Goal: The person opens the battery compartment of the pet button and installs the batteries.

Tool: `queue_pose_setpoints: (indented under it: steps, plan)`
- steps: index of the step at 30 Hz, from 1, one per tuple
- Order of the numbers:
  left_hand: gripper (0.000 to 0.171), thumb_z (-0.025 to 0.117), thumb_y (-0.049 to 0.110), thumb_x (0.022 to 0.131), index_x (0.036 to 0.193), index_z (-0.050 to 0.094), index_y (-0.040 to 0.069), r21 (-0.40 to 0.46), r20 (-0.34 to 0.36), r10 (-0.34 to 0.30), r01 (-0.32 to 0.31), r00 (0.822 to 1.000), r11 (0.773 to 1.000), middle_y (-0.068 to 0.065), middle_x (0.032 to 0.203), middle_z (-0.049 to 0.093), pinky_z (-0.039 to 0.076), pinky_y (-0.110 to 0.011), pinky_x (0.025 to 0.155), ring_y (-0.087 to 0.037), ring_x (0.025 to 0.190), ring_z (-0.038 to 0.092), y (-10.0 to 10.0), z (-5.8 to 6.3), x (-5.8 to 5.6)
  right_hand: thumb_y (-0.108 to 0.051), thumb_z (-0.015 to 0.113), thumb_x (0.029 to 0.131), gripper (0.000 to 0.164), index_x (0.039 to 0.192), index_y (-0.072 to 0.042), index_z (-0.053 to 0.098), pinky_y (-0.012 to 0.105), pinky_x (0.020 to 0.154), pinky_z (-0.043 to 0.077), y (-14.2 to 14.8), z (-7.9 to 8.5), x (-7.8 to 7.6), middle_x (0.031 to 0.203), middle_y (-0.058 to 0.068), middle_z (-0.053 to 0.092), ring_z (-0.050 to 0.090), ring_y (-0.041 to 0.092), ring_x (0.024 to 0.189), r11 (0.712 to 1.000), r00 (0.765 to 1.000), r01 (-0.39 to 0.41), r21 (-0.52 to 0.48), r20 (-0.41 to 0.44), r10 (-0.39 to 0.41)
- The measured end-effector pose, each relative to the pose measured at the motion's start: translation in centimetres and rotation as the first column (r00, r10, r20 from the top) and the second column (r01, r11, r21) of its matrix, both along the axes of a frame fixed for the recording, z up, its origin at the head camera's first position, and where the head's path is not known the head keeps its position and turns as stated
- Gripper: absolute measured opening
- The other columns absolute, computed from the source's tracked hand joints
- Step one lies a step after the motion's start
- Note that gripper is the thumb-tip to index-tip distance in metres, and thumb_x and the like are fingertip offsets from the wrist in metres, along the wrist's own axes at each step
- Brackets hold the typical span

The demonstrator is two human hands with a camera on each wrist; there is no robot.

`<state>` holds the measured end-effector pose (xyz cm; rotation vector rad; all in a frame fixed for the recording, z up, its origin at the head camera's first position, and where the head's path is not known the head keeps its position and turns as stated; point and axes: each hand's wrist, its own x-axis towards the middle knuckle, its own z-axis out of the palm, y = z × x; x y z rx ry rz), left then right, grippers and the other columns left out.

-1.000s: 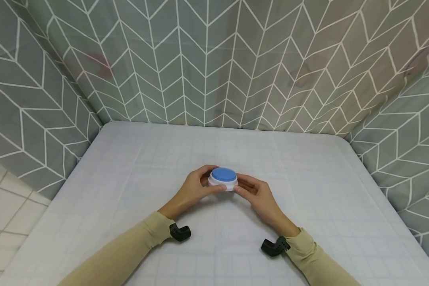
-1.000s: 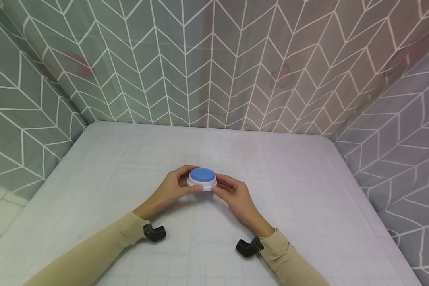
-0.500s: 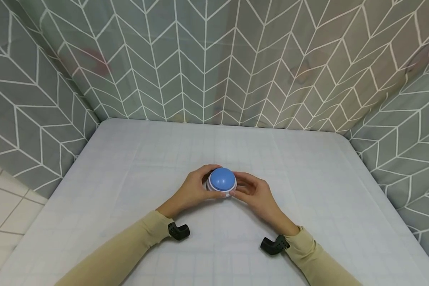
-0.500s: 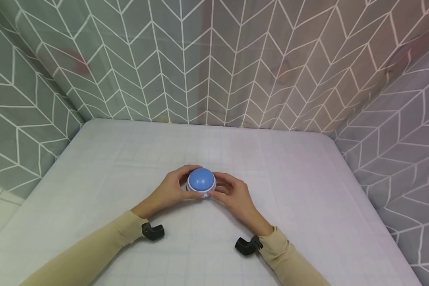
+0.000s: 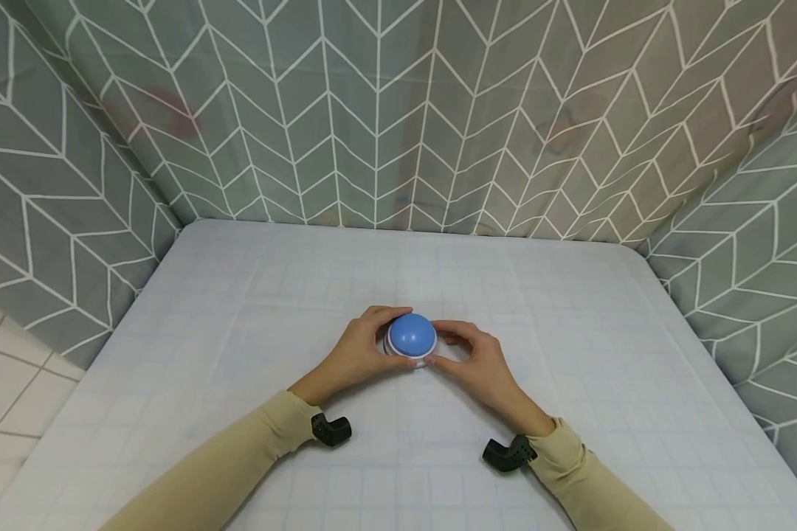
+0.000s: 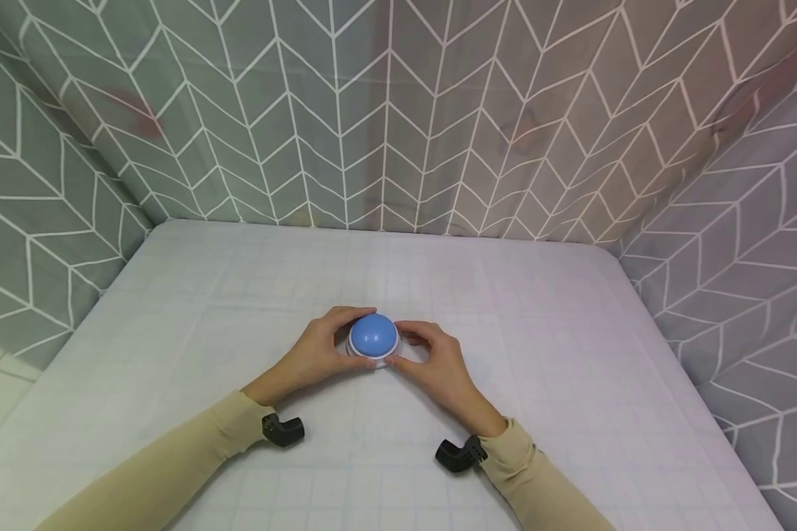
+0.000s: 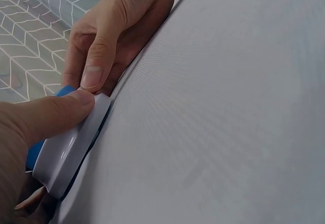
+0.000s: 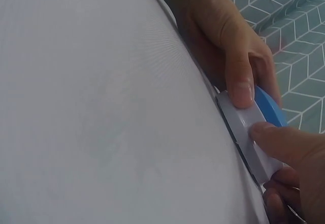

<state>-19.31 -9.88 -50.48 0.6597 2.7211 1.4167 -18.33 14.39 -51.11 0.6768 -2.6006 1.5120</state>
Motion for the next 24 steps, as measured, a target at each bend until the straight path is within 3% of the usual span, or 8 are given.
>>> queue_pose_setpoints:
  steps: [7,15,20,24]
  plan:
    - [0.082,0.091,0.038,0.070,0.141,0.052,0.023,0.002,0.021,-0.013,0.013,1.000,1.000,0.001,0.137,0.053,0.044,-0.042,0.110,-0.018,0.130,0.050,0.3,-0.3,0.0,-0.029,0.086,0.079,0.055,0.128,-0.021,0.064,0.032,0.097,0.053,0.1,-0.1,0.1,0.126,-0.005,0.066,0.064,0.014,0.109,0.999,0.999,0.031,0.038,0.006,-0.031]
    - [0.086,0.089,0.046,0.069,0.142,0.050,0.023,0.004,0.026,-0.018,0.018,1.000,1.000,0.001,0.140,0.051,0.044,-0.043,0.110,-0.018,0.132,0.049,0.2,-0.7,-0.3,-0.013,0.078,0.086,0.046,0.127,0.001,0.062,0.053,0.099,0.050,-0.7,1.6,0.4,0.127,0.018,0.064,0.062,0.037,0.113,0.996,0.997,0.009,-0.087,0.079,-0.002]
    - [0.082,0.082,0.058,0.073,0.141,0.052,0.022,0.023,0.052,0.006,-0.008,0.999,1.000,0.004,0.141,0.050,0.042,-0.043,0.112,-0.017,0.135,0.046,-0.3,-1.0,-0.6,-0.029,0.074,0.091,0.049,0.130,-0.005,0.060,0.046,0.103,0.049,0.1,1.2,-0.6,0.130,0.012,0.064,0.061,0.030,0.118,0.998,0.994,0.064,-0.021,0.088,-0.062]
    - [0.072,0.078,0.056,0.079,0.138,0.056,0.019,0.024,0.044,0.047,-0.048,0.998,0.999,0.001,0.138,0.053,0.042,-0.044,0.112,-0.019,0.132,0.048,-1.3,-1.0,-1.2,-0.044,0.072,0.089,0.053,0.131,-0.013,0.061,0.040,0.106,0.048,1.6,0.8,-1.4,0.130,0.004,0.065,0.060,0.022,0.121,0.987,0.988,0.138,0.076,0.065,-0.143]
